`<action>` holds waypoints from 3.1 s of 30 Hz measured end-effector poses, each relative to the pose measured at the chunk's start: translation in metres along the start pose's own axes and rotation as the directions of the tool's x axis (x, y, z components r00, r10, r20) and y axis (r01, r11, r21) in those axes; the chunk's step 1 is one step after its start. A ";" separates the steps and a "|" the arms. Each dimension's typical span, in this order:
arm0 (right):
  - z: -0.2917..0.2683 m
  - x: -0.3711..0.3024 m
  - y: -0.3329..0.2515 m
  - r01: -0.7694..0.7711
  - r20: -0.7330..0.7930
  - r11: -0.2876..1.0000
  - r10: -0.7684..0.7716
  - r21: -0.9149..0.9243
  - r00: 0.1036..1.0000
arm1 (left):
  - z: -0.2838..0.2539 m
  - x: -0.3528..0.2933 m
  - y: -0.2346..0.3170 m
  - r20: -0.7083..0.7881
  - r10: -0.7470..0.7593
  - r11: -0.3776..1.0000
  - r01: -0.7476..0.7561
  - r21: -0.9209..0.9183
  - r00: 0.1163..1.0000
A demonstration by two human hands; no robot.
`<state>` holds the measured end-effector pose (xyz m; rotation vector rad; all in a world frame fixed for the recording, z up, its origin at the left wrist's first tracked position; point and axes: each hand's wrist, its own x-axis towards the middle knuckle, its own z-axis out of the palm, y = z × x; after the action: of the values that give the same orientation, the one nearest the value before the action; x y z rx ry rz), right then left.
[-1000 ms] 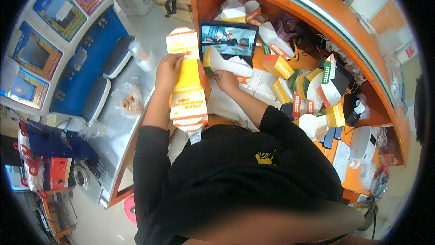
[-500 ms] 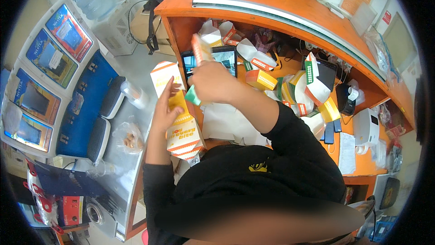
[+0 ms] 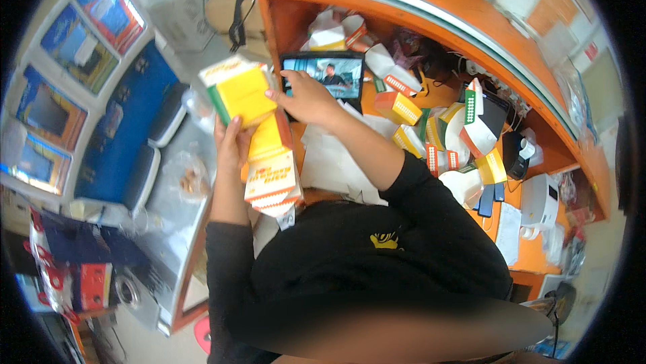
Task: The person folds flat cardboard pieces into small rectangular boxes, aligning edges and tucking flaps to form the structure. The person then places each completed box into a stack on the left side of the counter.
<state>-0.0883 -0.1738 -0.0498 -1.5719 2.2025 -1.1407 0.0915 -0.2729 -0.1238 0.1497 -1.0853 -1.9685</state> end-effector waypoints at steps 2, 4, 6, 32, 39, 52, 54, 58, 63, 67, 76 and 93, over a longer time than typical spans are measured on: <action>0.016 0.011 0.017 -0.215 0.356 0.918 0.088 0.334 0.930 | -0.004 0.000 0.000 -0.011 -0.054 0.998 0.055 0.031 0.998; 0.031 0.013 0.023 -0.131 0.295 0.837 -0.038 0.531 0.955 | -0.005 0.001 0.000 0.014 -0.100 0.994 0.099 0.052 0.995; 0.035 0.013 0.022 -0.137 0.240 0.831 0.004 0.539 0.971 | -0.005 0.001 0.000 0.013 -0.091 0.996 0.092 -0.015 0.996; 0.060 -0.011 0.021 -0.337 0.202 0.713 0.270 0.614 0.941 | 0.005 -0.008 -0.013 -0.223 -0.015 0.968 0.070 0.241 0.975; 0.039 -0.006 0.013 -0.212 -0.003 0.873 0.237 0.439 0.972 | -0.009 -0.015 -0.022 0.212 0.000 0.960 -0.060 0.274 0.977; 0.019 0.005 -0.012 0.641 0.379 0.764 -0.614 0.068 0.692 | -0.031 0.001 0.001 -0.208 -0.156 0.830 0.013 -0.558 0.966; 0.025 0.005 -0.009 0.622 0.430 0.781 -0.584 0.066 0.688 | -0.034 0.000 0.002 -0.292 -0.157 0.947 0.060 -0.316 0.943; 0.024 0.005 0.000 0.603 0.481 0.798 -0.530 0.005 0.698 | -0.034 -0.012 0.013 -0.521 -0.005 0.819 0.302 0.487 0.854; 0.034 -0.005 0.006 0.576 0.498 0.814 -0.472 -0.070 0.728 | -0.033 -0.012 0.008 -0.332 -0.058 0.742 0.263 0.617 0.942; 0.052 -0.022 0.018 0.603 0.444 0.794 -0.513 -0.081 0.735 | -0.038 -0.007 -0.024 -0.307 0.025 0.635 0.222 0.740 0.951; 0.067 -0.018 0.043 0.581 0.397 0.813 -0.522 -0.037 0.755 | -0.034 0.015 -0.010 0.175 0.296 0.085 -0.209 0.974 0.939; 0.097 -0.134 0.032 0.638 0.433 0.671 -0.482 -0.376 0.762 | 0.011 0.062 -0.018 -0.195 -0.289 -0.398 0.068 0.915 0.937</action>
<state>-0.0006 -0.0978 -0.1723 -2.5930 1.9290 -0.3441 0.0370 -0.3069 -0.1129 1.2451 -2.7892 -0.4554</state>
